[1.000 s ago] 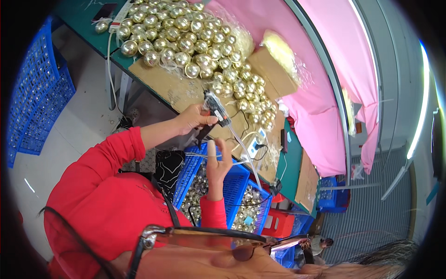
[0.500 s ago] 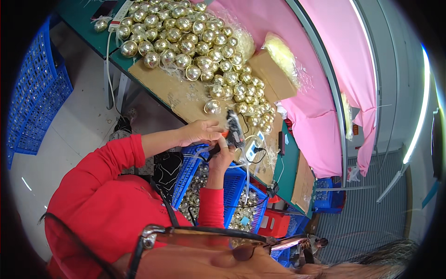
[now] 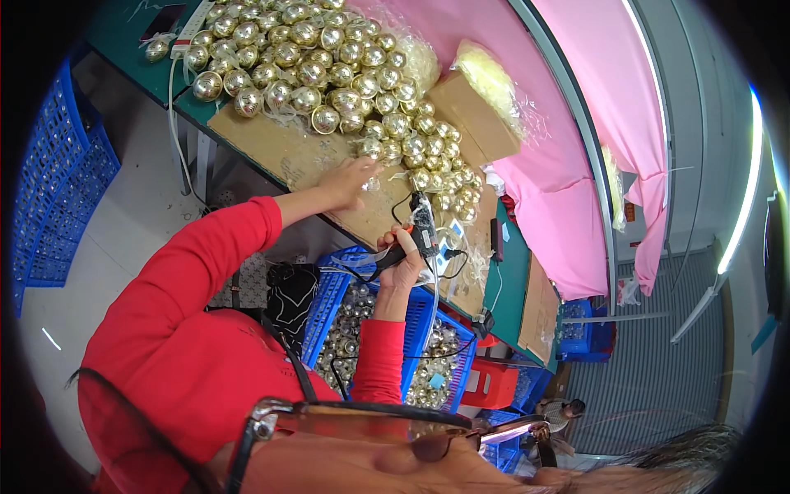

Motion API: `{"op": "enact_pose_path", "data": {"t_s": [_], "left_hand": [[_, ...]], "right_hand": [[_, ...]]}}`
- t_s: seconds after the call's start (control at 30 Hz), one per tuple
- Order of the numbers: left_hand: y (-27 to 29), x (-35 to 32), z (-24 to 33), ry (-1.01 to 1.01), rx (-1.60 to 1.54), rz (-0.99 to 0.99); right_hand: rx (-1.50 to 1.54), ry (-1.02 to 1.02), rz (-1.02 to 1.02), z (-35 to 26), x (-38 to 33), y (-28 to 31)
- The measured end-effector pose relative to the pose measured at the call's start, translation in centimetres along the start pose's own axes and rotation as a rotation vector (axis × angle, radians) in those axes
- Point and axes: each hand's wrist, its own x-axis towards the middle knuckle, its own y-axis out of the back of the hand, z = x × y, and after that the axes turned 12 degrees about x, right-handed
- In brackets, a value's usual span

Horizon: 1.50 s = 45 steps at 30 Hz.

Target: The person applies hot glue to decorative ornaments using a glue gun and attaches ribbon bows to them by hand.

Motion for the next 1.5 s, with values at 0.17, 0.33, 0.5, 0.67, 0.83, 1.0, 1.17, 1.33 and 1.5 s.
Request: {"op": "enact_pose_path", "data": {"t_s": [0.17,0.33,0.5,0.67,0.83,1.0,1.17,1.33,1.5], "left_hand": [[-1.0,1.0,-1.9,0.034,-0.245,-0.032],[4.4,-1.0,0.1,0.092,-0.968,-0.188],[9.6,-3.6,2.6,-0.213,-1.211,-0.029],[11.4,-4.9,3.7,-0.425,-0.984,0.029],[12.6,-5.6,3.8,-0.479,-0.849,0.119],[13.6,-6.4,4.1,-0.364,-0.933,-0.115],[13.9,-5.8,4.1,-0.576,-0.796,0.081],[14.4,-6.1,3.9,-0.533,-0.738,0.041],[13.8,-6.9,1.6,-0.17,-1.28,-0.06]], "right_hand": [[0.035,0.044,0.034,0.6,0.3,-0.3],[0.026,0.046,0.055,0.6,0.8,0.7],[0.069,-0.034,0.025,1.9,0.8,-1.8],[0.126,-0.071,-0.243,2.0,-0.6,-3.3],[0.136,-0.009,-0.179,3.0,-2.7,-5.0],[0.138,-0.071,-0.278,2.9,-3.6,-5.7],[0.183,-0.074,-0.349,2.9,-3.1,-4.9],[0.034,0.148,-0.33,1.6,-3.1,-6.0],[-0.121,0.271,-0.269,1.0,-2.7,-6.2]]}}
